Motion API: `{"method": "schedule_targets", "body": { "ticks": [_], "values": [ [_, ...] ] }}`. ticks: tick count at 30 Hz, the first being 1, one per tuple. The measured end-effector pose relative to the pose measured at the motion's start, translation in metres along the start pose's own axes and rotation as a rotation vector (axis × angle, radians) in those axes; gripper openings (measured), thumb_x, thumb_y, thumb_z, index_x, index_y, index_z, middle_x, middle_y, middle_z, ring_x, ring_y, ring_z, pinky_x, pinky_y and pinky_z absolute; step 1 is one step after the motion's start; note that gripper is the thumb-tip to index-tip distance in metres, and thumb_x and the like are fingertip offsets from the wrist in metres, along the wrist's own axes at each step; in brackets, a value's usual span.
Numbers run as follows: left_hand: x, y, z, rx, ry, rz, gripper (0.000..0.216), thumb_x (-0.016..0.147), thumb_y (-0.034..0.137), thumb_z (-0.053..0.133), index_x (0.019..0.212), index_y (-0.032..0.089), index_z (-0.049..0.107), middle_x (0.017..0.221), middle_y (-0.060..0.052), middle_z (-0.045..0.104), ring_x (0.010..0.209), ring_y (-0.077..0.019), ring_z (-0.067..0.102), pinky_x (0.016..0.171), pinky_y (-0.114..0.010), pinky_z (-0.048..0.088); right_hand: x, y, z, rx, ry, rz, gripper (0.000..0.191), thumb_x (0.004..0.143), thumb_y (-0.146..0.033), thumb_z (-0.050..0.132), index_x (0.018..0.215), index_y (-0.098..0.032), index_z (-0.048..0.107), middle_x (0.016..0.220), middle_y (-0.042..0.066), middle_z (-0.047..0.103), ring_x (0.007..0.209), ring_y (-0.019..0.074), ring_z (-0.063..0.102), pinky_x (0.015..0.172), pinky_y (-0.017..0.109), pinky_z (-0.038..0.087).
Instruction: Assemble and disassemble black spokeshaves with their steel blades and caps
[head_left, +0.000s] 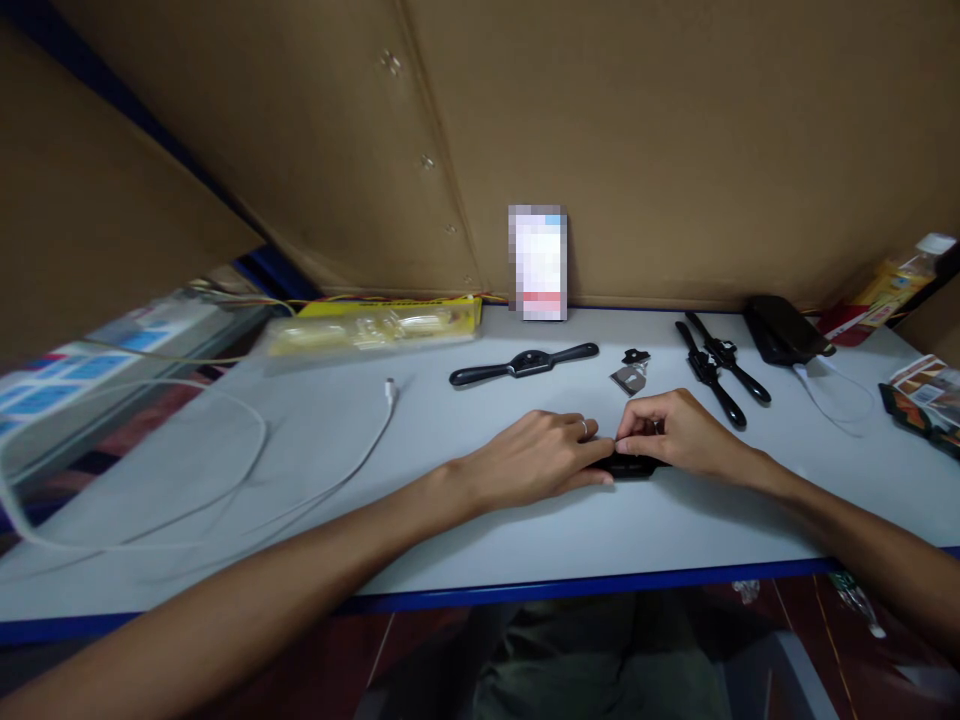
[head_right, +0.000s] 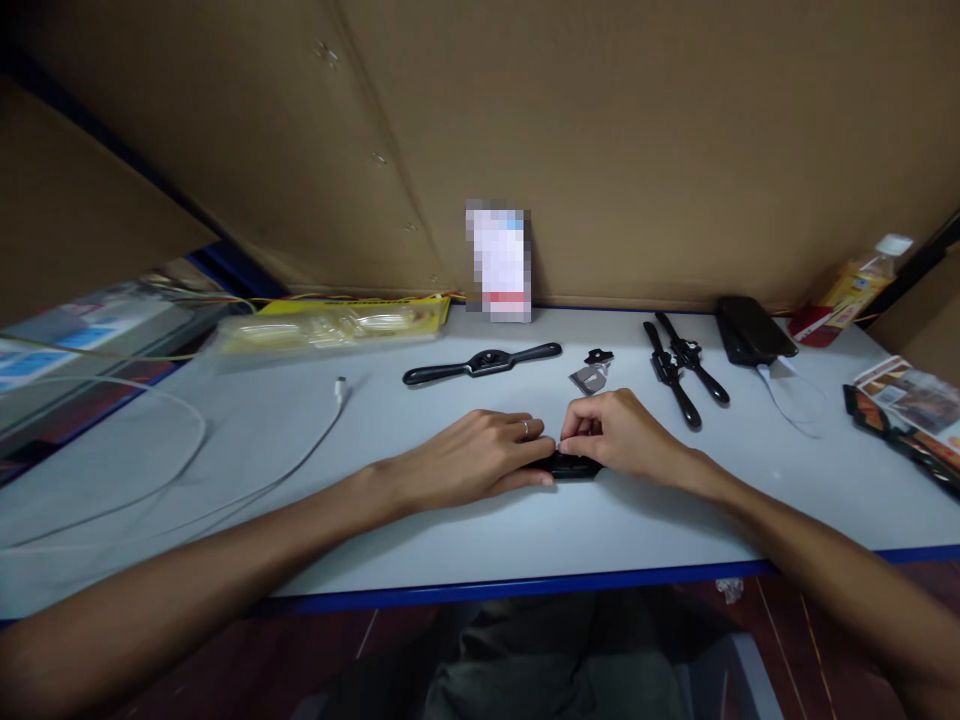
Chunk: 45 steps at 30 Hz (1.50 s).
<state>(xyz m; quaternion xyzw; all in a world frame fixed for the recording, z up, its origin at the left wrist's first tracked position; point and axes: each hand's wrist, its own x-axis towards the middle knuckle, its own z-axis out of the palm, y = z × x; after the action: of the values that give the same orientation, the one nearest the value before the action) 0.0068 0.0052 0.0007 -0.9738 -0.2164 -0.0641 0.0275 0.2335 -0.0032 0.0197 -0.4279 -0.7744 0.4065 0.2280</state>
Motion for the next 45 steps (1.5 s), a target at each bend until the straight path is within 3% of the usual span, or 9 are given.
{"method": "schedule_targets", "body": {
  "ticks": [3, 13, 20, 26, 30, 33, 41, 45],
  "values": [
    [0.0, 0.0, 0.001, -0.002, -0.01, -0.002, 0.052, 0.105, 0.054, 0.024, 0.099, 0.019, 0.061, 0.083, -0.004, 0.062, 0.068, -0.017, 0.06, 0.055, -0.03, 0.038, 0.0, 0.001, 0.001, 0.048, -0.001, 0.021, 0.009, 0.081, -0.02, 0.068, 0.073, -0.017, 0.066, 0.063, -0.002, 0.062, 0.058, 0.0103, 0.053, 0.056, 0.025, 0.04],
    [0.0, 0.001, -0.001, -0.019, 0.013, 0.008, 0.053, 0.106, 0.052, 0.025, 0.094, 0.018, 0.063, 0.081, -0.004, 0.062, 0.062, -0.0146, 0.057, 0.054, -0.03, 0.037, 0.001, -0.002, 0.002, -0.116, 0.035, 0.024, 0.014, 0.084, -0.023, 0.066, 0.071, -0.019, 0.061, 0.06, -0.004, 0.057, 0.057, 0.0109, 0.048, 0.056, 0.027, 0.035],
    [0.0, 0.001, 0.0, -0.016, 0.027, 0.007, 0.052, 0.106, 0.052, 0.023, 0.092, 0.017, 0.06, 0.081, -0.003, 0.062, 0.063, -0.015, 0.058, 0.053, -0.029, 0.035, -0.007, -0.005, 0.014, -0.553, 0.128, -0.08, 0.023, 0.095, -0.025, 0.05, 0.072, -0.02, 0.05, 0.067, 0.001, 0.057, 0.058, 0.0133, 0.042, 0.058, 0.031, 0.025],
    [0.0, 0.002, -0.002, -0.013, 0.026, 0.002, 0.051, 0.106, 0.051, 0.024, 0.09, 0.018, 0.06, 0.078, -0.003, 0.061, 0.062, -0.0151, 0.058, 0.053, -0.03, 0.035, -0.01, -0.004, 0.018, -0.762, 0.154, -0.142, 0.025, 0.098, -0.025, 0.041, 0.081, -0.018, 0.057, 0.075, 0.006, 0.06, 0.062, 0.0163, 0.046, 0.058, 0.033, 0.024],
    [0.0, 0.001, -0.001, -0.016, 0.024, 0.003, 0.05, 0.106, 0.052, 0.027, 0.093, 0.017, 0.061, 0.081, -0.003, 0.063, 0.064, -0.0153, 0.059, 0.054, -0.029, 0.036, -0.012, -0.008, 0.008, -0.635, 0.188, -0.247, 0.023, 0.099, -0.027, 0.045, 0.09, -0.017, 0.063, 0.086, 0.007, 0.063, 0.072, 0.0168, 0.054, 0.065, 0.031, 0.035],
    [-0.001, 0.0, 0.001, -0.035, 0.027, 0.003, 0.05, 0.106, 0.052, 0.028, 0.096, 0.017, 0.062, 0.082, -0.004, 0.063, 0.065, -0.0149, 0.06, 0.055, -0.028, 0.038, -0.013, -0.01, 0.003, -0.473, 0.123, -0.282, 0.011, 0.093, -0.025, 0.057, 0.093, -0.019, 0.066, 0.085, 0.003, 0.064, 0.071, 0.0141, 0.055, 0.067, 0.028, 0.038],
    [0.0, 0.0, 0.0, -0.015, 0.013, -0.002, 0.055, 0.106, 0.054, 0.022, 0.095, 0.017, 0.062, 0.08, -0.003, 0.062, 0.063, -0.0141, 0.058, 0.055, -0.027, 0.037, -0.007, -0.008, 0.006, -0.324, 0.083, -0.141, 0.009, 0.086, -0.015, 0.057, 0.083, -0.019, 0.065, 0.06, -0.005, 0.057, 0.055, 0.0094, 0.045, 0.059, 0.026, 0.031],
    [0.0, 0.0, -0.001, -0.008, 0.011, -0.006, 0.054, 0.106, 0.053, 0.022, 0.097, 0.017, 0.062, 0.08, -0.003, 0.062, 0.064, -0.0148, 0.059, 0.055, -0.028, 0.037, -0.006, -0.009, 0.003, -0.232, 0.079, -0.052, 0.008, 0.084, -0.014, 0.058, 0.08, -0.019, 0.063, 0.058, -0.005, 0.056, 0.053, 0.0093, 0.046, 0.057, 0.026, 0.033]
  ]
}}
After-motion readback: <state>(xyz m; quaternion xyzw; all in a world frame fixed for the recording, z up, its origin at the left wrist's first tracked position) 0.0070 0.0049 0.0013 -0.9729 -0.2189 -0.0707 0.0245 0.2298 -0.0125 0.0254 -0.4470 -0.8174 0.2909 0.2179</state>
